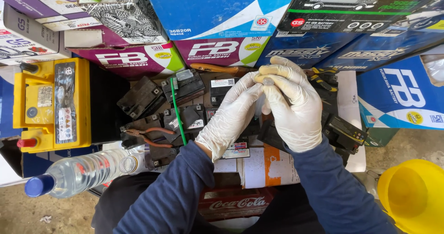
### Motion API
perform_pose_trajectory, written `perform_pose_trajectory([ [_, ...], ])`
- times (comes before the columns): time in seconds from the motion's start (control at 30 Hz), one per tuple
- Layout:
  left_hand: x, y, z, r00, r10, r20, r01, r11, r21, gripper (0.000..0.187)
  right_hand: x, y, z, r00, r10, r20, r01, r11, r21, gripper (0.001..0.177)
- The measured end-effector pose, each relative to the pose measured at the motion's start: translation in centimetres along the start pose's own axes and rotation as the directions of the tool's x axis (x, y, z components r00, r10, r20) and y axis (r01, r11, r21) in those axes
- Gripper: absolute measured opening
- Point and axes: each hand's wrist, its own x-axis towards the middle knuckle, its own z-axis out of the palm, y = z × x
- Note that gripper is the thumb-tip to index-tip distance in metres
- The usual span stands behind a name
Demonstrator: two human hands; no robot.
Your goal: Servicing lead-acid batteries by adding or removing liquid using a syringe
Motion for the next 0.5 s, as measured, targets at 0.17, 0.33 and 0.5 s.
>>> perform_pose_trajectory([
  [0.17, 0.4, -0.9, -0.5, 1.000, 0.011, -0.017, -0.011, 1.000, -0.010, 0.017, 0.7, -0.6, 0.0, 0.999, -0.001, -0.054, -0.003, 0.998, -0.064, 0.013],
  [0.33, 0.4, -0.8, -0.6, 0.999, 0.029, -0.027, -0.029, 1.000, -0.001, 0.018, 0.9, -0.6, 0.2, 0.997, 0.020, -0.077, -0.026, 0.996, -0.081, 0.012],
  [0.5, 0.6, -1.1, -0.8, 0.999, 0.051, -0.012, -0.051, 0.998, -0.020, 0.018, 1.3, -0.7, 0.0, 0.997, 0.028, -0.067, -0.033, 0.996, -0.083, 0.012],
])
